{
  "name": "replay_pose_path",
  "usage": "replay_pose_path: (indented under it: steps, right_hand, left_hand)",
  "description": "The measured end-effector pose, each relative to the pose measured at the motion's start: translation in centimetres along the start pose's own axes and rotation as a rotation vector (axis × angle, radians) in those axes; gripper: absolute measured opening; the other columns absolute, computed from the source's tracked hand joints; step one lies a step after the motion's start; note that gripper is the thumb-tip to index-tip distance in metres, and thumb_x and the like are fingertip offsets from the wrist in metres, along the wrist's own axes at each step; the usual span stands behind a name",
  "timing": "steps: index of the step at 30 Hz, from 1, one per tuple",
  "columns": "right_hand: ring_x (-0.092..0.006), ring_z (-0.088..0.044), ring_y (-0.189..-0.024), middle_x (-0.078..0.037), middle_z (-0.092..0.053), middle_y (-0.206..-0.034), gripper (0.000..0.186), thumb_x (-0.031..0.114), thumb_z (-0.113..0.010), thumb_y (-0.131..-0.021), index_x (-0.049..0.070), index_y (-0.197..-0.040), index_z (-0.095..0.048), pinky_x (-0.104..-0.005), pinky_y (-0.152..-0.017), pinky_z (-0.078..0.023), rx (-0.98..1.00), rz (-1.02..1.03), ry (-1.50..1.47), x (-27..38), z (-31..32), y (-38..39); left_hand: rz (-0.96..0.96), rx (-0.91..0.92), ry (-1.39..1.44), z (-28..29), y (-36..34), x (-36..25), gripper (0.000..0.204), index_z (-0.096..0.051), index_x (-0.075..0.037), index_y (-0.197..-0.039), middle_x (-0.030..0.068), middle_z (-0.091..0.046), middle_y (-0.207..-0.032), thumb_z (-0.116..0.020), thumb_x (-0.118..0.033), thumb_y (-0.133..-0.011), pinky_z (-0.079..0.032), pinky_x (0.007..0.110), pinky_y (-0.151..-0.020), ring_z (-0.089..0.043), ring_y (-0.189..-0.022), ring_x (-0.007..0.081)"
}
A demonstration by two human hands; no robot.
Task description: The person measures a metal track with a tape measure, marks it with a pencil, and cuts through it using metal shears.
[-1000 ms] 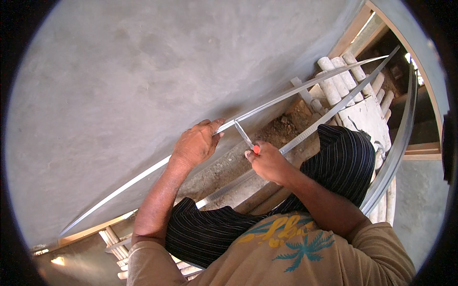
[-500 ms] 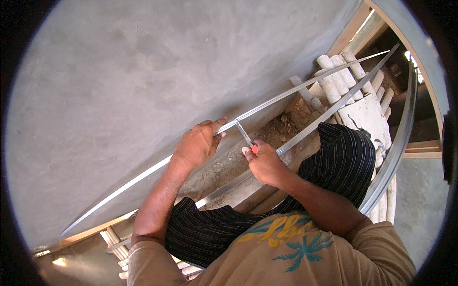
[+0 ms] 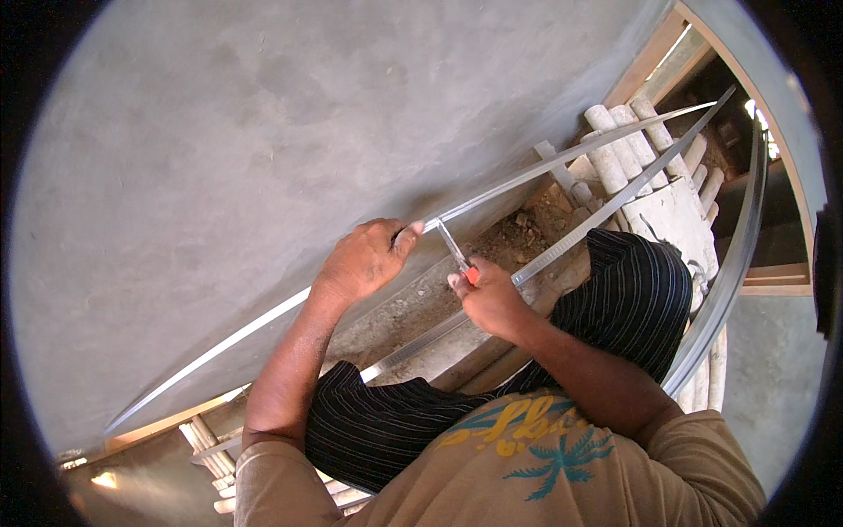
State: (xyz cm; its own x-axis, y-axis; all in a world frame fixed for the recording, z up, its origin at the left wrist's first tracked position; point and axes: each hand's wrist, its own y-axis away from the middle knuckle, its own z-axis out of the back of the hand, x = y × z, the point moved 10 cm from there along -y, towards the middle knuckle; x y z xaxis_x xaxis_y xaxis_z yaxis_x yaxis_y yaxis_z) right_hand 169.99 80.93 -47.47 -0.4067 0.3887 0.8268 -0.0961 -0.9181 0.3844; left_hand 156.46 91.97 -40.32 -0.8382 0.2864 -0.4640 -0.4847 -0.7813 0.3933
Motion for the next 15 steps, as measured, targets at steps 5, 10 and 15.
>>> replay_pose_path:
  steps: [5,10,15]
  right_hand:
    - [-0.0484,-0.064,-0.096,-0.028,-0.067,-0.099,0.035,0.021,-0.060,-0.095,-0.004,-0.119,-0.056,-0.0509,-0.086,-0.050,0.041,0.051,-0.052,0.5,0.0,0.6]
    - [-0.0505,-0.064,-0.095,-0.031,-0.066,-0.096,0.032,0.014,-0.060,-0.091,-0.006,-0.116,-0.056,-0.0549,-0.083,-0.050,0.072,0.012,0.330,1.3,2.4,1.6]
    - [-0.0516,-0.064,-0.093,-0.033,-0.066,-0.094,0.029,0.010,-0.059,-0.088,-0.005,-0.112,-0.057,-0.0568,-0.082,-0.050,0.067,0.083,0.220,2.8,3.7,2.1]
  left_hand:
    - [-0.176,-0.058,-0.010,-0.7,-0.4,0.1,0.063,-0.064,0.006,-0.114,0.0240,-0.069,-0.104,-0.052,-0.054,-0.101,-0.053,0.049,-0.089,-0.067,-0.100,0.0412]
    - [-0.260,-0.080,-0.046,-1.2,-0.3,-0.1,0.057,-0.064,0.005,-0.108,0.0233,-0.067,-0.099,-0.059,-0.051,-0.098,-0.052,0.048,-0.082,-0.066,-0.093,0.0411]
    - [-0.344,-0.125,-0.054,-0.6,0.3,-1.5,0.056,-0.063,0.005,-0.105,0.0233,-0.066,-0.093,-0.060,-0.050,-0.097,-0.051,0.049,-0.078,-0.065,-0.088,0.0422]
